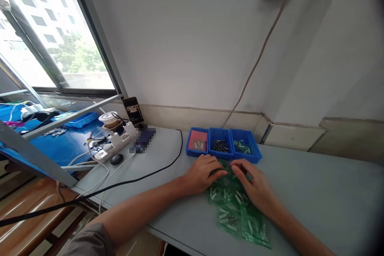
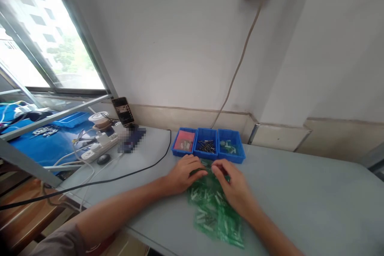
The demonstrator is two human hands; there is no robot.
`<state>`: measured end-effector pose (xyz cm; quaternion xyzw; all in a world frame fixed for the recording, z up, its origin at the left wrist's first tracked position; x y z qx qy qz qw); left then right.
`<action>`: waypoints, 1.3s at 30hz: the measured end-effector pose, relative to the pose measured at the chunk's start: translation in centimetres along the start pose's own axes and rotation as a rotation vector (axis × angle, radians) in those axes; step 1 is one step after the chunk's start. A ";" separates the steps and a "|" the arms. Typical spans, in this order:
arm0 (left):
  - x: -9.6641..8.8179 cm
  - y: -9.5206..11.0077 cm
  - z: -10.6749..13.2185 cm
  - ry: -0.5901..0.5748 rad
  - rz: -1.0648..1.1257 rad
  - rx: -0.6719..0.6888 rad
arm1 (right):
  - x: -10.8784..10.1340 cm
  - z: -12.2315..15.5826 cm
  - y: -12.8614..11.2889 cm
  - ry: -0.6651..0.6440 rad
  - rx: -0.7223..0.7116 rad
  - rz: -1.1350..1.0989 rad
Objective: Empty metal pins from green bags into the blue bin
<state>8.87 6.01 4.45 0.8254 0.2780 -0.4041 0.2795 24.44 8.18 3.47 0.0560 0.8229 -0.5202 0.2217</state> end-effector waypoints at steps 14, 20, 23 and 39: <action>-1.8 0.4 0.6 0.103 0.138 -0.058 | -0.7 0.2 0.6 0.069 0.027 -0.003; -2.4 1.2 0.5 0.166 0.124 0.043 | -0.6 -0.1 1.3 0.111 0.060 -0.158; -2.5 1.3 0.2 0.159 0.105 0.042 | -0.7 -0.2 0.9 0.138 0.068 -0.225; -2.2 -0.3 0.2 0.171 0.133 -0.076 | -0.2 0.9 -0.5 0.071 0.063 -0.075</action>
Point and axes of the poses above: each hand's wrist, its own z-axis away from the middle knuckle, its own x-axis out of the palm, y = z × x, the point moved 9 cm from there along -z, towards the middle knuckle, and after that the axes turned 8 degrees about -z, right-handed, at the moved point
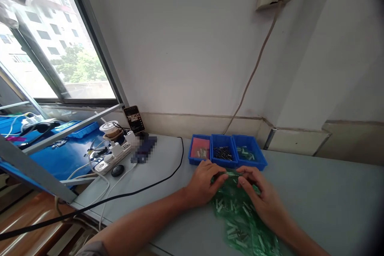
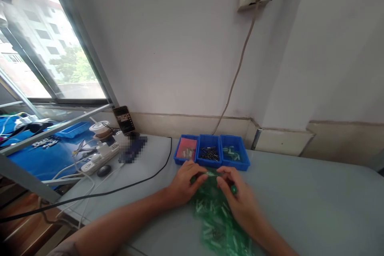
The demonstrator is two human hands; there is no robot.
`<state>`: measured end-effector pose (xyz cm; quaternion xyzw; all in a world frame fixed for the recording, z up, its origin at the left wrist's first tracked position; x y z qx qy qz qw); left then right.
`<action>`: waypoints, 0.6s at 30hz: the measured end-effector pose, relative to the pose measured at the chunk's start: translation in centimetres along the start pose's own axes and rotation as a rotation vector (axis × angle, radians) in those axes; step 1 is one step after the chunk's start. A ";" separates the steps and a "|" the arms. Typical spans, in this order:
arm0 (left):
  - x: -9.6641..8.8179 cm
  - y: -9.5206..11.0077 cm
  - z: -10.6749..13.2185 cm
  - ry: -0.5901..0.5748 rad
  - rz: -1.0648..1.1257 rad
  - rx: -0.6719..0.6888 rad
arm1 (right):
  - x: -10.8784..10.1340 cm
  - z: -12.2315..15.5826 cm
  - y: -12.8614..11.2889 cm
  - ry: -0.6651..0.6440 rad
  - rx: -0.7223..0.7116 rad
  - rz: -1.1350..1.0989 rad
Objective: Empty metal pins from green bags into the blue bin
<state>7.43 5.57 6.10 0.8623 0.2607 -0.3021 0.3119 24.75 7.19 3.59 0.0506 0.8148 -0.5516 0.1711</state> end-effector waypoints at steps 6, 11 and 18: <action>-0.1 0.3 0.0 0.031 -0.022 0.032 | 0.1 -0.1 0.3 -0.011 -0.039 0.096; 0.0 0.2 0.2 0.030 -0.053 0.041 | 0.0 -0.3 0.2 0.010 -0.073 0.119; 0.1 0.0 0.2 0.026 -0.069 0.046 | 0.0 -0.3 -0.8 0.015 -0.155 0.139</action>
Point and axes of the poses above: each hand's wrist, its own z-axis away from the middle knuckle, its own x-axis out of the palm, y = z × x, the point moved 9 cm from there along -z, towards the middle knuckle, and after that the axes turned 8 degrees about -z, right-handed, at the moved point
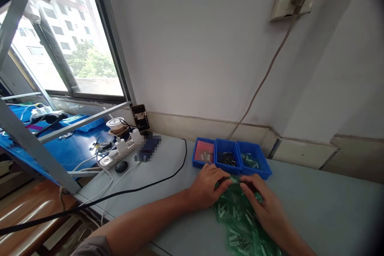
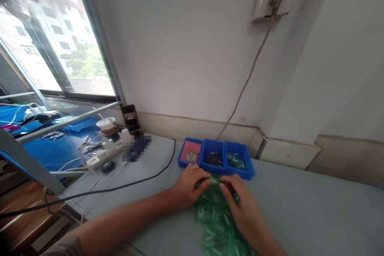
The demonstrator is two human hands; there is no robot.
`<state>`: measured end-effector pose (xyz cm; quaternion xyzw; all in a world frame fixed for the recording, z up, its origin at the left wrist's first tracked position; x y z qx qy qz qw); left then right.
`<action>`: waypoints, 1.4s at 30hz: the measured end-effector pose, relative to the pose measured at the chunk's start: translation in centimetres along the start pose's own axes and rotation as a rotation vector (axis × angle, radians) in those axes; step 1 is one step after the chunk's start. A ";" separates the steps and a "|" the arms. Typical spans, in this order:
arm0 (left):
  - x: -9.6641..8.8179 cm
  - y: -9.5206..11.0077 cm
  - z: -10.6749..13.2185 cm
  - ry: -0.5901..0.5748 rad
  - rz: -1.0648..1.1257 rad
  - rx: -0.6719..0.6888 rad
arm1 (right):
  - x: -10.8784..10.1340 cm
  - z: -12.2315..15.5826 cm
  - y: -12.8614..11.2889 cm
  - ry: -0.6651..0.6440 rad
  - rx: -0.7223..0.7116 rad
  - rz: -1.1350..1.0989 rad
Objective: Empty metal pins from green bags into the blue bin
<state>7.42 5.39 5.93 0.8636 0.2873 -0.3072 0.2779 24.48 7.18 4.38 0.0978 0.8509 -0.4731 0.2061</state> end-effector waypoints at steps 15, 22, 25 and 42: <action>-0.8 0.7 -0.2 -0.024 0.095 0.002 | -0.4 -0.1 1.5 0.052 0.193 -0.161; 0.0 1.1 -0.2 -0.097 0.104 0.076 | 0.0 -0.4 0.5 -0.001 0.194 -0.195; 0.4 0.9 -0.2 -0.117 0.092 0.069 | 0.0 -0.4 0.6 0.001 0.197 -0.196; 0.1 0.2 -0.2 -0.041 -0.023 0.009 | 0.2 0.3 1.6 -0.023 0.177 -0.174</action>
Point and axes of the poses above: each hand's wrist, its own z-axis away from the middle knuckle, its own x-axis out of the palm, y = z × x, the point moved 9 cm from there along -z, towards the middle knuckle, and after that the axes turned 8 degrees about -z, right-handed, at the moved point
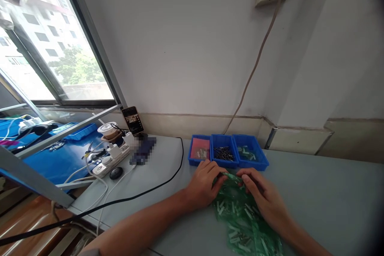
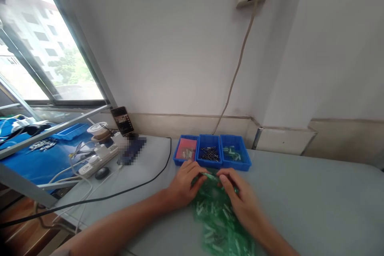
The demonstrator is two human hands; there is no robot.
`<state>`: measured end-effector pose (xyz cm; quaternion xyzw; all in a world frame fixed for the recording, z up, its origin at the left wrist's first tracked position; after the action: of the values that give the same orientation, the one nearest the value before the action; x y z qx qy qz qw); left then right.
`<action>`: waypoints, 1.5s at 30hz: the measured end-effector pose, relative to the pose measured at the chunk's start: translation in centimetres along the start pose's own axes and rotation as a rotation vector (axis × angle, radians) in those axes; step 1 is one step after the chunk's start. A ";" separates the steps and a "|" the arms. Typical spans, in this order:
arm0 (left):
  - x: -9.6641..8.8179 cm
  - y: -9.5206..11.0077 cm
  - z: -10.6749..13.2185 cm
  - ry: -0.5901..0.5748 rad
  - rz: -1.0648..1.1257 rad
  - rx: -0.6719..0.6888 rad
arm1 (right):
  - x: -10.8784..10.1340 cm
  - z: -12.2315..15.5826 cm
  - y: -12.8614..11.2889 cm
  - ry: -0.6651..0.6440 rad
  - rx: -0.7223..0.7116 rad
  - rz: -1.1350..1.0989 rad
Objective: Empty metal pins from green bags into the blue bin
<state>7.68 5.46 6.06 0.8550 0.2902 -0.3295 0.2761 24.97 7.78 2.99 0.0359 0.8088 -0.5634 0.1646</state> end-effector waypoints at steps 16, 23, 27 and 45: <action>0.5 0.6 0.1 -0.022 -0.040 0.084 | -0.3 -0.2 -0.2 0.057 -0.017 0.047; -0.7 1.5 -0.1 0.028 0.028 0.161 | -1.2 -0.6 -0.3 0.142 0.023 -0.069; -1.1 2.2 -0.2 0.059 0.022 0.236 | -1.2 -0.7 -0.5 0.163 0.033 -0.086; -0.6 2.5 0.1 0.077 -0.030 0.297 | -0.7 -0.7 0.3 0.092 0.008 -0.035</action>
<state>9.03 3.52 7.13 0.8941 0.2613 -0.3396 0.1304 25.56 8.60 3.14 0.0480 0.8139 -0.5671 0.1173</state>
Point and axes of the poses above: each hand's wrist, its own z-axis away from the middle knuckle, its own x-axis out of the palm, y = z × x, the point moved 9 cm from there along -z, towards the middle knuckle, and after that the axes turned 8 degrees about -z, right-handed, at the moved point
